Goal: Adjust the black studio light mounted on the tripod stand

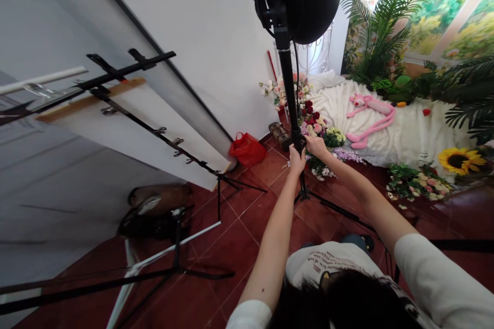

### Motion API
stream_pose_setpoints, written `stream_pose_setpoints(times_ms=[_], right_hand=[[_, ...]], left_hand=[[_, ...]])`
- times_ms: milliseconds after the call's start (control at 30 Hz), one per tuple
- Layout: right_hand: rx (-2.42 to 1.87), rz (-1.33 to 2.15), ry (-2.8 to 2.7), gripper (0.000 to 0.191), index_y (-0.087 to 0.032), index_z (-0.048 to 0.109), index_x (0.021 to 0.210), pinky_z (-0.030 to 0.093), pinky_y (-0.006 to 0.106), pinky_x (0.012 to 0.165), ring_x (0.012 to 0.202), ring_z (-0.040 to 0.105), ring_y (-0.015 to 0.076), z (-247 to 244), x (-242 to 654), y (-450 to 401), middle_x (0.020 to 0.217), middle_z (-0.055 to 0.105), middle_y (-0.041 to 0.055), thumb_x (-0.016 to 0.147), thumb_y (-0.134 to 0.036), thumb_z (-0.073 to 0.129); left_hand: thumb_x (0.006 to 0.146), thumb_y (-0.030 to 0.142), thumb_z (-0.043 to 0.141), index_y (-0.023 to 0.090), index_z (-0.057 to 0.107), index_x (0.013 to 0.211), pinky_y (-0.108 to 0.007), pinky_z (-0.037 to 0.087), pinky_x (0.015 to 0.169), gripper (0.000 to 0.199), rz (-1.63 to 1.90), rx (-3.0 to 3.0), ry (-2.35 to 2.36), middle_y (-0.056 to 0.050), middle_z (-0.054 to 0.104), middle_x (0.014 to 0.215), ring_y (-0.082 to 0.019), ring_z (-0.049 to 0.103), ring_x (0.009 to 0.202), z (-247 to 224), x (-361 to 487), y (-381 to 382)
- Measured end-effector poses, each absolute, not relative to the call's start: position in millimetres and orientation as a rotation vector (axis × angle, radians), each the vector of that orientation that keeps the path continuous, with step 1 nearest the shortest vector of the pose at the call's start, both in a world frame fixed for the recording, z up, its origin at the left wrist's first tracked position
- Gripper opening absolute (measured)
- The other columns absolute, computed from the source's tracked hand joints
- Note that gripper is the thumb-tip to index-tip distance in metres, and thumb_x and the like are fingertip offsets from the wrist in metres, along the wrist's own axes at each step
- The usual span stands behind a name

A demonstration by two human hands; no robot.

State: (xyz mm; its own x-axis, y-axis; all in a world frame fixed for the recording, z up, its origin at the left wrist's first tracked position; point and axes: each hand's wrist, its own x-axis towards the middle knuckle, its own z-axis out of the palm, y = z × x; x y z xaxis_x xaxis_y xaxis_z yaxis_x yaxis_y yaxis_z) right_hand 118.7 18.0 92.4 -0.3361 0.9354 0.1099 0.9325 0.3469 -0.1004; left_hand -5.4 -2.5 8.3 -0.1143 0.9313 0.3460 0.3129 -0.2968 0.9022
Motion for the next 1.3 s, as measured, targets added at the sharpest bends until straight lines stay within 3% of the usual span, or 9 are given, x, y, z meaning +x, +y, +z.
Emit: stream_pose_setpoints(times_ms=[233,567,800,967,1167,1300], right_hand=[[-1.590,-0.003,-2.613,0.042,-0.008,0.048,0.137,0.050,0.033,0.090,0.120,0.058,0.0280,96.3,114.4,42.8,0.132,0.061,0.0203,0.096,-0.017,0.045],[-1.628,0.054,-2.553,0.047,-0.014,0.039,0.147,0.055,0.032,0.081,0.112,0.063,0.0244,75.8,117.5,40.1,0.136,0.057,0.0181,0.102,-0.015,0.026],[-1.459,0.012,-2.826,0.036,-0.010,0.056,0.130,0.054,0.031,0.081,0.105,0.067,0.0258,95.6,129.0,44.6,0.131,0.059,0.0203,0.096,-0.017,0.044],[-1.460,0.058,-2.856,0.041,-0.012,0.063,0.124,0.054,0.031,0.080,0.100,0.069,0.0265,116.8,123.3,52.7,0.124,0.063,0.0171,0.084,-0.020,0.064],[-1.559,0.027,-2.858,0.028,-0.014,0.070,0.112,0.052,0.032,0.078,0.106,0.069,0.0302,129.8,118.9,53.1,0.119,0.068,0.0164,0.085,-0.019,0.061],[-1.536,-0.011,-2.766,0.033,-0.014,0.065,0.118,0.051,0.032,0.077,0.112,0.066,0.0299,121.7,123.7,40.6,0.125,0.065,0.0155,0.087,-0.017,0.055]], left_hand=[[0.093,0.034,0.058,0.020,0.040,0.126,-0.043,0.047,0.106,0.040,1.444,1.597,1.381,-0.015,0.057,0.126,-0.024,0.060,0.122,6.1,-5.0,-1.0],[0.093,0.036,0.058,0.019,0.041,0.127,-0.046,0.045,0.109,0.042,1.465,1.592,1.389,-0.017,0.057,0.127,-0.026,0.058,0.125,0.4,-4.4,1.3],[0.092,0.035,0.059,0.019,0.040,0.124,-0.046,0.045,0.107,0.040,1.492,1.621,1.381,-0.016,0.056,0.124,-0.026,0.058,0.122,-1.5,-4.3,2.4],[0.092,0.035,0.057,0.020,0.040,0.121,-0.045,0.047,0.105,0.038,1.516,1.649,1.359,-0.015,0.057,0.120,-0.025,0.059,0.118,-3.3,-4.9,3.7],[0.092,0.036,0.058,0.020,0.039,0.121,-0.045,0.047,0.103,0.038,1.516,1.645,1.369,-0.015,0.057,0.119,-0.025,0.059,0.115,-3.3,-4.6,3.3],[0.093,0.037,0.057,0.020,0.039,0.121,-0.046,0.047,0.103,0.037,1.499,1.649,1.378,-0.015,0.057,0.121,-0.026,0.060,0.116,-2.0,-4.8,2.2]])
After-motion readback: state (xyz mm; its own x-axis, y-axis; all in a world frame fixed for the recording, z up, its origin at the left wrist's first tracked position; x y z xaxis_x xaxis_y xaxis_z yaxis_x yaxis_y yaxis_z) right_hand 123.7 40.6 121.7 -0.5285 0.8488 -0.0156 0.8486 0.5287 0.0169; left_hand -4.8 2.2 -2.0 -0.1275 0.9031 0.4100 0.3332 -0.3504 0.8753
